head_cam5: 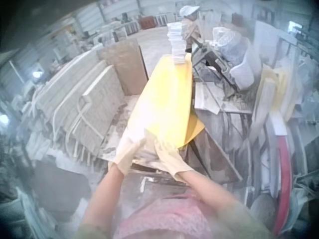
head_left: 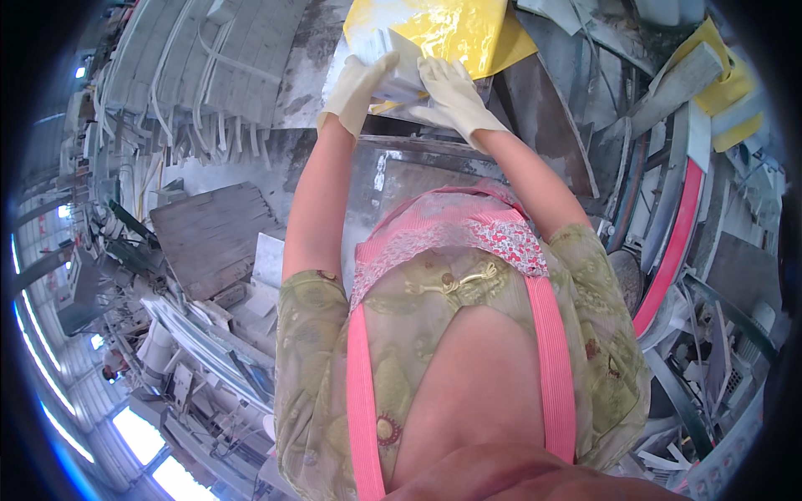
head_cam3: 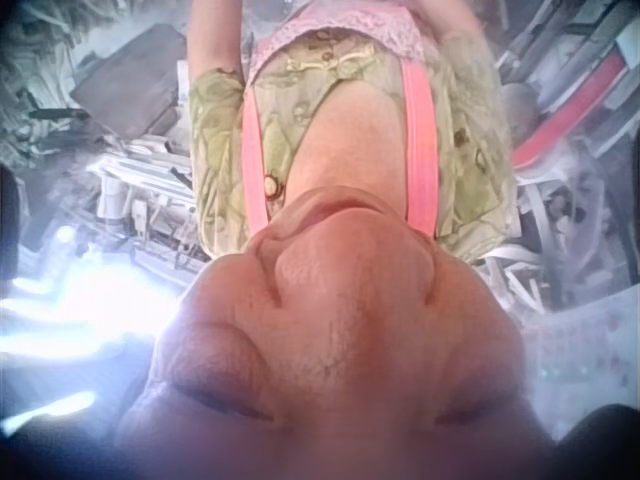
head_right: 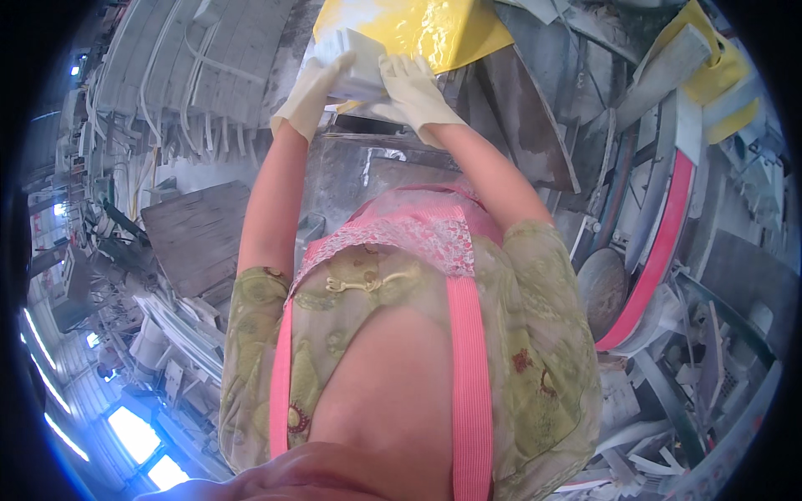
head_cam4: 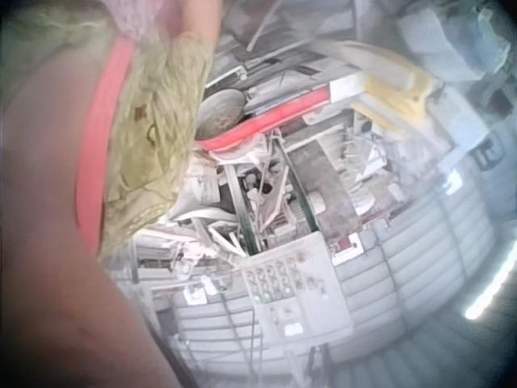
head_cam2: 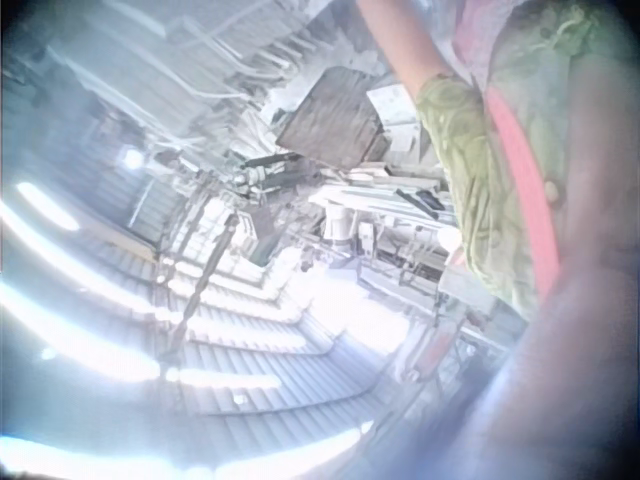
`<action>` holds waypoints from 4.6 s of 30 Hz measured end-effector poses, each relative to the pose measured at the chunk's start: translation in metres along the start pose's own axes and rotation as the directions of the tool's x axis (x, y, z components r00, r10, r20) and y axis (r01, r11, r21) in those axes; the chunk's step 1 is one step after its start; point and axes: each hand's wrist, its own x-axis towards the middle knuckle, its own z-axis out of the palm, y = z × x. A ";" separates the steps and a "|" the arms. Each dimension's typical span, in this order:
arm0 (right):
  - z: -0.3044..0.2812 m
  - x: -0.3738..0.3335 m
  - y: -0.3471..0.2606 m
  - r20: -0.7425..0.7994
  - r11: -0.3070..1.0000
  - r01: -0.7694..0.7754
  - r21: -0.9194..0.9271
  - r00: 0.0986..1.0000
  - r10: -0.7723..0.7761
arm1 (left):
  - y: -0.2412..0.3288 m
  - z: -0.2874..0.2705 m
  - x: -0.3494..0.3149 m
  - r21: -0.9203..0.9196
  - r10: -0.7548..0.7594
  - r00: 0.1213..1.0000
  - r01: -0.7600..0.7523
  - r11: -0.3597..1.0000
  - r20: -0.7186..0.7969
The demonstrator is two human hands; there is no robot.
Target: The person positions a white rectangular board on a yellow cutting machine and pulls a lever to cut it. After each cut, the person removes the cut piece and places it aside, then repeats the process with the remaining board.
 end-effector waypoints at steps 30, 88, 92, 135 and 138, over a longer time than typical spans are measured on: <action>-0.016 -0.020 -0.015 0.116 0.831 -0.133 0.540 0.990 0.083 | 0.023 0.026 0.016 0.243 -0.074 0.978 0.121 0.963 -0.196; -0.203 -0.400 0.168 -0.044 0.900 -0.408 -0.154 0.913 0.406 | 0.035 0.234 0.046 0.287 0.278 0.814 -0.466 0.837 0.510; -0.200 -0.401 0.170 -0.104 0.902 -0.404 -0.155 0.914 0.392 | 0.037 0.238 0.046 0.297 0.268 0.818 -0.459 0.837 0.509; -0.208 -0.401 0.160 -0.162 0.889 -0.398 -0.226 0.915 0.369 | -0.054 0.019 0.054 0.072 0.258 0.955 -0.250 0.966 -0.147; -0.219 -0.395 0.159 -0.009 0.847 -0.519 -0.120 0.853 0.521 | -0.045 0.030 0.050 0.470 0.338 0.873 -0.147 0.870 -0.351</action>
